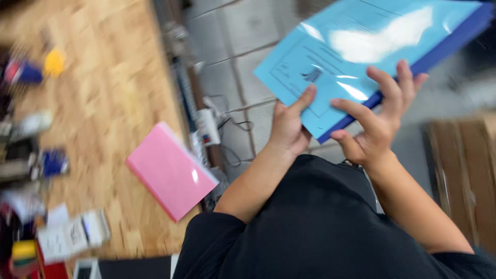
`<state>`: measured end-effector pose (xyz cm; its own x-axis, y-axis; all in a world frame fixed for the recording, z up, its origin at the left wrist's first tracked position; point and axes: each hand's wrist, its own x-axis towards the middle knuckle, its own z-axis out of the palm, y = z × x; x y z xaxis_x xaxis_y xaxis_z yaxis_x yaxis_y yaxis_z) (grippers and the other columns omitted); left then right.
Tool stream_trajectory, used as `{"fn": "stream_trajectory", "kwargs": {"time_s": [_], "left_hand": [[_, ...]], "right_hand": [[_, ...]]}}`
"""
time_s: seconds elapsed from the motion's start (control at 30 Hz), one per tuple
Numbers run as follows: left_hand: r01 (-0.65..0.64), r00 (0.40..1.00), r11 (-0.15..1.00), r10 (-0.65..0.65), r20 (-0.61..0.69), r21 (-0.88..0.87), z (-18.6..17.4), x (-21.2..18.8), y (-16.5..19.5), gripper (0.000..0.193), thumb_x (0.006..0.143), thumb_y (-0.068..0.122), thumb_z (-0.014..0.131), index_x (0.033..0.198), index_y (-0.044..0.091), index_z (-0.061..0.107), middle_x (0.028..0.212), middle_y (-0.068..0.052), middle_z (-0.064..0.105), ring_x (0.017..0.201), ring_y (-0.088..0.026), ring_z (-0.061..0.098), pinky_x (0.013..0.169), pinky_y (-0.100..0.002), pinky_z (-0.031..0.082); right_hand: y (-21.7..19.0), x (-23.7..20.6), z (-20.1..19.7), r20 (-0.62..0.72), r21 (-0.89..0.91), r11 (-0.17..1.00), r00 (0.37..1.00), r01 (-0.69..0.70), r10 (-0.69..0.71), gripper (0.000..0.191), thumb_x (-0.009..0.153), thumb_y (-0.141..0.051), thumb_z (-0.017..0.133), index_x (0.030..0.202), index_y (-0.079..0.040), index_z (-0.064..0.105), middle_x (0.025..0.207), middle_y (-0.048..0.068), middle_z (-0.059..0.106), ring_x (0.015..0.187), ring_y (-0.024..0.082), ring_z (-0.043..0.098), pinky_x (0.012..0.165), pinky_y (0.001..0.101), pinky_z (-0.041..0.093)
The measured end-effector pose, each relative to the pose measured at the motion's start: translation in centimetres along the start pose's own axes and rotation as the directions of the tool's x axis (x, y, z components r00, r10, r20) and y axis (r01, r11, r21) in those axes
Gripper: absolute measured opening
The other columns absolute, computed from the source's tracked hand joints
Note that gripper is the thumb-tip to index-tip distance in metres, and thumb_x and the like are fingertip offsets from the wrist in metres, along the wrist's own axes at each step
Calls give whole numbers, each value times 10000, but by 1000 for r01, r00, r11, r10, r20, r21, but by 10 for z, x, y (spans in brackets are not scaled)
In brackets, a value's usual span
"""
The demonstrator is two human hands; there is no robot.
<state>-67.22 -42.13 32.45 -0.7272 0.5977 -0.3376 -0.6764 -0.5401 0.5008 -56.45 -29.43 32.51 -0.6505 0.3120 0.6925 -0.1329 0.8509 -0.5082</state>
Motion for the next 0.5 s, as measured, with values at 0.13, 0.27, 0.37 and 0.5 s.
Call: {"fn": "stream_trajectory", "kwargs": {"time_s": [0.13,0.27,0.37,0.5], "left_hand": [[-192,979,977,184,-85,-96,-50,27,104,424,1013,56,694,1398,9,522,1266,-141,636,1130,-244,672,968,-415,582],[-361,931,930,353,-96,-74,-106,53,186,412,985,11,677,1367,-25,526,1254,-161,654,1127,-261,694,984,-431,597],[-459,885,885,463,-50,70,-148,63,256,440,982,-2,689,1387,-43,522,1254,-189,661,1115,-287,696,965,-444,589],[-470,832,815,537,-139,339,-175,93,329,517,941,24,747,1398,-36,513,1286,-163,655,1178,-249,668,1026,-428,558]], "right_hand": [[1,72,104,136,69,994,986,87,-96,562,1059,-603,513,1131,-171,865,1481,201,560,1494,422,335,1251,622,131],[54,154,205,151,281,958,989,-55,13,627,1134,-645,544,1441,-98,541,1563,260,424,1503,435,353,1268,609,245],[112,243,278,695,650,401,718,-645,28,924,1040,-729,569,1605,-58,275,1566,229,411,1468,402,406,1209,553,341],[150,334,425,915,228,19,207,-974,-346,1070,897,-751,583,1569,63,406,1494,233,571,1338,383,554,1050,509,476]]}}
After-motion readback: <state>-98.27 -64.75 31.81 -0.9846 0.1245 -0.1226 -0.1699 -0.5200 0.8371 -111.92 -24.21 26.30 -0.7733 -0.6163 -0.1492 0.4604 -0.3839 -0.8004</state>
